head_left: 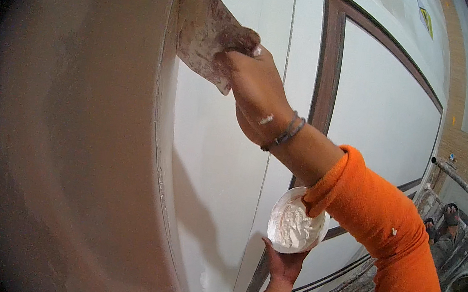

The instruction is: The person applies a white plaster-like substance to a wall using a trowel, smoothing it over the surface. They repeatedly scoop the material from a small container held in the left hand and spread it across the wall area.

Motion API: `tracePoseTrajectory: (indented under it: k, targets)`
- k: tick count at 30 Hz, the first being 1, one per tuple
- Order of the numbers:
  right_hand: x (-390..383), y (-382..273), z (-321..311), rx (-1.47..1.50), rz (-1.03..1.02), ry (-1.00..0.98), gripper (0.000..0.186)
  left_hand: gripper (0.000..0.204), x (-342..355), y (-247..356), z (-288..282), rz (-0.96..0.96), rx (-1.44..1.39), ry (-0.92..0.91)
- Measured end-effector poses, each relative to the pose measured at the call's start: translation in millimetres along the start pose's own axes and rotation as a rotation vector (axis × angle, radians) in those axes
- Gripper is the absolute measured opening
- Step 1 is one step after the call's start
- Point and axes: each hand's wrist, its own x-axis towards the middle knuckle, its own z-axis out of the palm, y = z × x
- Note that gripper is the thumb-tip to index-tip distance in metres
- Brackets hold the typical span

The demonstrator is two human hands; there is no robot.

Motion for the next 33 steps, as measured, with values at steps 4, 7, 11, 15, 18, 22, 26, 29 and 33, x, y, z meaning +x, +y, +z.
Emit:
tracePoseTrajectory:
  k: [4,7,11,15,18,22,26,29,33]
  targets:
    - [-19,6,-1,-0.028,-0.048,0.004,0.040,0.102,1,0,-12,-0.012,-0.081,-0.022]
    - [-32,18,-8,-0.161,-0.090,-0.038,0.042,0.102,3,-4,-20,-0.021,-0.079,-0.033]
    - [-67,33,-7,-0.297,-0.199,-0.064,0.041,0.098,1,-9,-35,-0.043,-0.184,0.015]
    - [-123,51,-9,-0.273,-0.143,-0.128,0.046,0.075,-13,-17,-45,0.104,0.218,0.001]
    - [-138,49,-16,-0.251,-0.012,-0.152,0.046,0.074,-12,-15,-59,0.043,0.030,-0.024]
    - [-95,41,-12,-0.293,-0.118,0.037,0.033,0.086,-12,-11,-53,-0.022,-0.090,0.100]
    - [-68,34,14,-0.518,-0.439,0.058,0.038,0.087,-15,-5,-40,-0.001,-0.087,0.019]
    - [-85,44,39,-0.374,-0.608,0.023,0.047,0.074,-16,-5,-24,0.210,0.503,-0.068]
    - [-128,25,-5,-0.361,-0.230,-0.244,0.051,0.071,-4,-16,-70,0.046,-0.052,0.016]
